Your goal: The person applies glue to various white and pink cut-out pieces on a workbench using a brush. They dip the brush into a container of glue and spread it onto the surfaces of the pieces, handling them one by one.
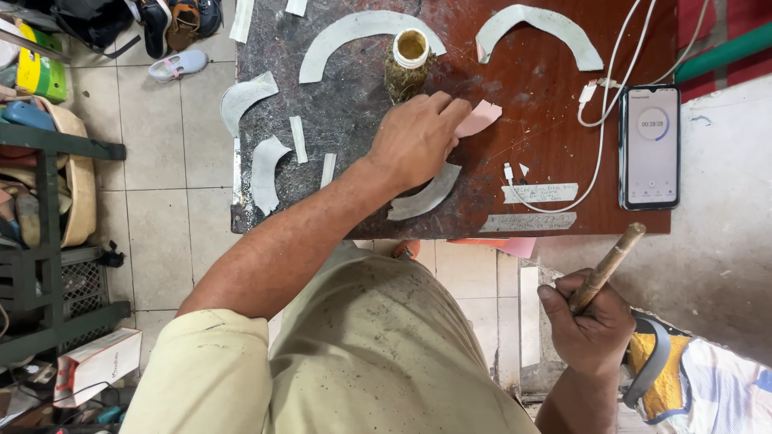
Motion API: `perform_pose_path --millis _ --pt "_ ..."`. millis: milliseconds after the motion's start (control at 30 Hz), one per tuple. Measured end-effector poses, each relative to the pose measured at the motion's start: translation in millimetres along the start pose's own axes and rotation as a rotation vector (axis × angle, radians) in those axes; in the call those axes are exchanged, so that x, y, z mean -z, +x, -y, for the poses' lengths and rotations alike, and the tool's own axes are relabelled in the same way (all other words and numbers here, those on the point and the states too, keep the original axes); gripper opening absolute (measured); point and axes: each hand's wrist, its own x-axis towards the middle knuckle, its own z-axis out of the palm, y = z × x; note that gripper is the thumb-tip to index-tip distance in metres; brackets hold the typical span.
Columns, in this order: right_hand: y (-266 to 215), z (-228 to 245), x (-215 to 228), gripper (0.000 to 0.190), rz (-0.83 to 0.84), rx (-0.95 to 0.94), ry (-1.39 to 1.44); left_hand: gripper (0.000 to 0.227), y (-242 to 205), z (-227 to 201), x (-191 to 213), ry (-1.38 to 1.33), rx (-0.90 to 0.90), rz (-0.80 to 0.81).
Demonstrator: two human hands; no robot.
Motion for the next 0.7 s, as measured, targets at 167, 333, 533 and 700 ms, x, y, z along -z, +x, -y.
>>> perform_pose_path --millis 167,333,533,700 --pt "-7.1 -10.3 4.8 0.018 -0.022 -0.032 -0.021 0.015 5.9 0.5 -5.1 0.129 -0.065 0.019" --pt "-10.9 -19.4 7.2 0.019 -0.029 -0.024 -0.026 0.015 6.3 -0.4 -0.3 0.076 -0.148 -0.146" --pt "-12.6 -23.8 7.9 0.02 -0.037 -0.105 0.014 0.023 -16.3 -9.1 52.6 -0.576 0.192 -0.097" --pt "2.0 -9.6 3.3 0.017 0.039 0.0 -0.001 0.022 -36.2 14.4 50.4 -0.646 0.319 0.071"
